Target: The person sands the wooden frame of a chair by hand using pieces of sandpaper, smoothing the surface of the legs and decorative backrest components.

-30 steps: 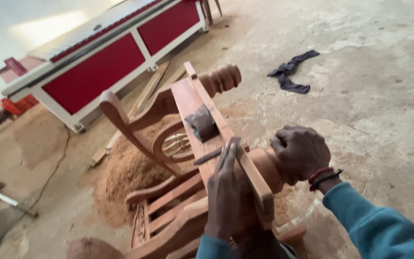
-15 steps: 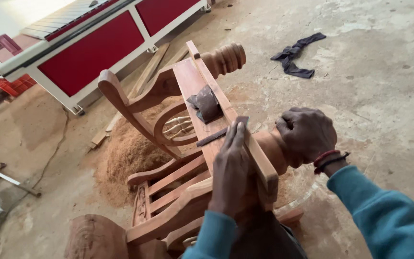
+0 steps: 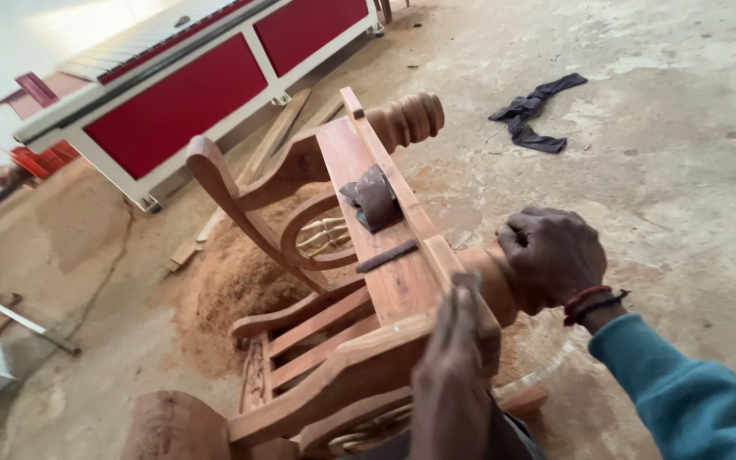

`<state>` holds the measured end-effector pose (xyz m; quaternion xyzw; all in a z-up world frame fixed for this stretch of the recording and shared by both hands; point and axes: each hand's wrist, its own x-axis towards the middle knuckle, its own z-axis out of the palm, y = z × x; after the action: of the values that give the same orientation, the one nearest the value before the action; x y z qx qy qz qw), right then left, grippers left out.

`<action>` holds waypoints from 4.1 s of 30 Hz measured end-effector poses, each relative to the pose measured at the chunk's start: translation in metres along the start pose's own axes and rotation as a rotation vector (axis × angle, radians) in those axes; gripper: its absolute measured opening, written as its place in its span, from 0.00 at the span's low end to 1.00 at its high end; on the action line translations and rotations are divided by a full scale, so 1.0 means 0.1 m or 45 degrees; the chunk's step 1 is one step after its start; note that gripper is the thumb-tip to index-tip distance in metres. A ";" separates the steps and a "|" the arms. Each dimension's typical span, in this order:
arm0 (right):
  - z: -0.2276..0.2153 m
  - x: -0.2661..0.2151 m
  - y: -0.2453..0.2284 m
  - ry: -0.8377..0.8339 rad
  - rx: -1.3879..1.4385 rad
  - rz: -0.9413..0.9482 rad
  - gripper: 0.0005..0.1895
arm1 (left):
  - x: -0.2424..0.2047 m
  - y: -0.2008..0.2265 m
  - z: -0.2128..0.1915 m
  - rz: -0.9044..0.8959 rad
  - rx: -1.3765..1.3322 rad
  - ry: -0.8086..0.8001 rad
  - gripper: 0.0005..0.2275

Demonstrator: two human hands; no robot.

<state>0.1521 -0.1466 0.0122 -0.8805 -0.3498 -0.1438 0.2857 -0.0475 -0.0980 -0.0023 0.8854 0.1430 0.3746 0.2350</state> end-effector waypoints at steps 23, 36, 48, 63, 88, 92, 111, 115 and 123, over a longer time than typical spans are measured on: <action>0.08 0.02 0.09 0.022 0.005 -0.077 0.15 | -0.13 -0.03 -0.09 0.131 0.067 -0.042 0.25; 0.03 0.02 0.08 -0.093 -0.011 -0.033 0.16 | -0.21 -0.02 -0.13 0.163 0.049 -0.070 0.27; 0.02 -0.02 0.03 -0.014 0.004 -0.056 0.15 | -0.06 -0.07 -0.07 0.121 -0.057 -0.018 0.27; 0.08 -0.06 0.10 0.077 -0.002 -0.088 0.14 | 0.14 -0.23 -0.15 0.317 0.324 -0.298 0.23; 0.07 -0.04 0.10 0.029 0.016 -0.066 0.15 | 0.12 -0.23 -0.27 0.560 0.338 -0.471 0.20; 0.06 -0.07 0.09 -0.030 0.007 -0.075 0.16 | 0.60 -0.56 -0.24 0.556 0.390 -0.318 0.23; -0.70 -0.19 -0.09 -0.582 1.181 -0.194 0.12 | 0.69 -0.20 -0.49 0.012 -0.745 -0.179 0.16; -0.69 -0.08 -0.08 -0.393 0.678 -0.220 0.09 | 0.72 -0.71 -0.39 -0.048 -0.351 -0.090 0.27; -0.63 -0.09 -0.42 -0.294 0.116 -1.010 0.27 | 0.62 -1.10 -0.21 -0.268 0.210 -0.260 0.40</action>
<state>0.1129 -0.1645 0.0753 -0.6743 -0.6977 -0.1273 0.2057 -0.0291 0.0285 -0.0096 0.9153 0.2407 0.2429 0.2129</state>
